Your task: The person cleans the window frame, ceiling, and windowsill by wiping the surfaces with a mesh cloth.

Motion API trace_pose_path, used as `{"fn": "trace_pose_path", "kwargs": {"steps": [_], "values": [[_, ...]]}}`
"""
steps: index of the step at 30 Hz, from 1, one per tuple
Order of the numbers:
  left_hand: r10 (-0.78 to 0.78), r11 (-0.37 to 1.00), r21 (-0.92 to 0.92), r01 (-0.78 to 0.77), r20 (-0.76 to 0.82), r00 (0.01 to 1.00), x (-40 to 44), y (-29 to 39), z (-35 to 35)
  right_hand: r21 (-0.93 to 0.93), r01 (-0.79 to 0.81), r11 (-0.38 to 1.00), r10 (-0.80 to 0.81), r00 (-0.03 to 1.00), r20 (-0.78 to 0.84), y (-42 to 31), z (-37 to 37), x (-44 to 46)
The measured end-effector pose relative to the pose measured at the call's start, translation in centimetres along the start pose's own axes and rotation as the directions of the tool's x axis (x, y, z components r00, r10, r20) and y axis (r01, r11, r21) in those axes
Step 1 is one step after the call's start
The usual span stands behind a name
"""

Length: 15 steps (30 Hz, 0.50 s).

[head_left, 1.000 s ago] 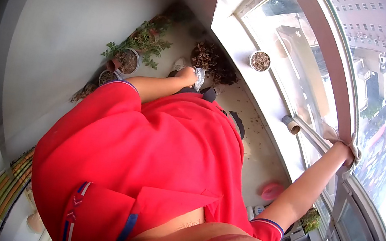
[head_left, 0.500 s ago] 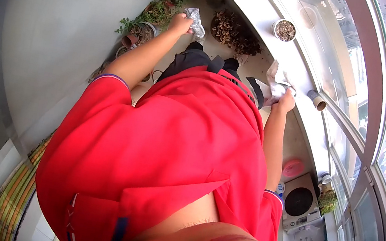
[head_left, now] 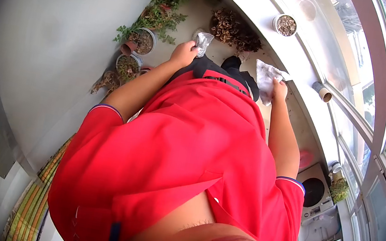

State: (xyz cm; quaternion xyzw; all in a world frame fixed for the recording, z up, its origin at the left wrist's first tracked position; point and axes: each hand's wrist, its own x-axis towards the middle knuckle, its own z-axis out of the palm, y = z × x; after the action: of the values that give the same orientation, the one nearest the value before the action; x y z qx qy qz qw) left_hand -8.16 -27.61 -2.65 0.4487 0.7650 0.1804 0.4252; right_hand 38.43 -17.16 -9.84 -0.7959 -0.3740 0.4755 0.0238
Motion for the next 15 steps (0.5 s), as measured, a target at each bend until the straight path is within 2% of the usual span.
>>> {"fn": "trace_pose_path", "kwargs": {"steps": [1, 2, 5, 7, 8, 9, 11, 13, 14, 15], "values": [[0.060, 0.998, -0.035, -0.057, 0.060, 0.996, 0.4, -0.5, 1.0, -0.031, 0.004, 1.000, -0.004, 1.000, 0.004, 1.0, 0.3, 1.2], [0.070, 0.997, 0.026, -0.075, 0.146, 0.987, 1.0, -1.0, 1.7, 0.015, 0.019, 1.000, -0.018, 0.998, -0.068, 2.2, 1.7, 2.2], [0.179, 0.973, 0.078, -0.219, 0.348, 0.920, 0.7, 0.1, 1.1, 0.050, 0.050, 0.998, -0.049, 0.999, -0.022, 0.6, 4.0, 0.9], [0.075, 0.963, 0.201, -0.182, 0.445, 0.892, 0.3, -0.3, 2.0, 0.013, 0.080, 0.997, -0.080, 0.997, 0.008, -2.2, 5.6, -2.1], [0.083, 0.961, 0.193, -0.198, 0.481, 0.873, 0.2, -0.5, 2.1, 0.021, 0.128, 0.992, -0.128, 0.992, -0.016, -1.2, 7.5, -1.8], [0.086, 0.960, 0.187, -0.209, 0.516, 0.852, 0.1, -0.7, 2.3, 0.010, 0.121, 0.993, -0.121, 0.991, 0.059, -2.2, 8.1, -3.2], [0.151, 0.971, 0.100, -0.219, 0.457, 0.877, 0.6, -3.4, 4.2, -0.082, 0.138, 0.987, -0.130, 0.987, 0.092, -2.4, 9.9, -4.9], [0.169, 0.972, 0.075, -0.222, 0.431, 0.886, 0.3, -4.2, 4.9, -0.067, 0.136, 0.988, -0.126, 0.982, 0.143, -0.3, 11.9, -4.7], [0.164, 0.970, 0.091, -0.224, 0.432, 0.887, 0.2, -3.9, 4.9, -0.192, 0.176, 0.965, -0.159, 0.982, 0.103, 0.7, 12.4, -4.2], [0.158, 0.969, 0.107, -0.225, 0.432, 0.888, -0.1, -3.4, 5.0, -0.245, 0.174, 0.954, -0.137, 0.977, 0.162, -0.2, 11.3, -4.5]]}}
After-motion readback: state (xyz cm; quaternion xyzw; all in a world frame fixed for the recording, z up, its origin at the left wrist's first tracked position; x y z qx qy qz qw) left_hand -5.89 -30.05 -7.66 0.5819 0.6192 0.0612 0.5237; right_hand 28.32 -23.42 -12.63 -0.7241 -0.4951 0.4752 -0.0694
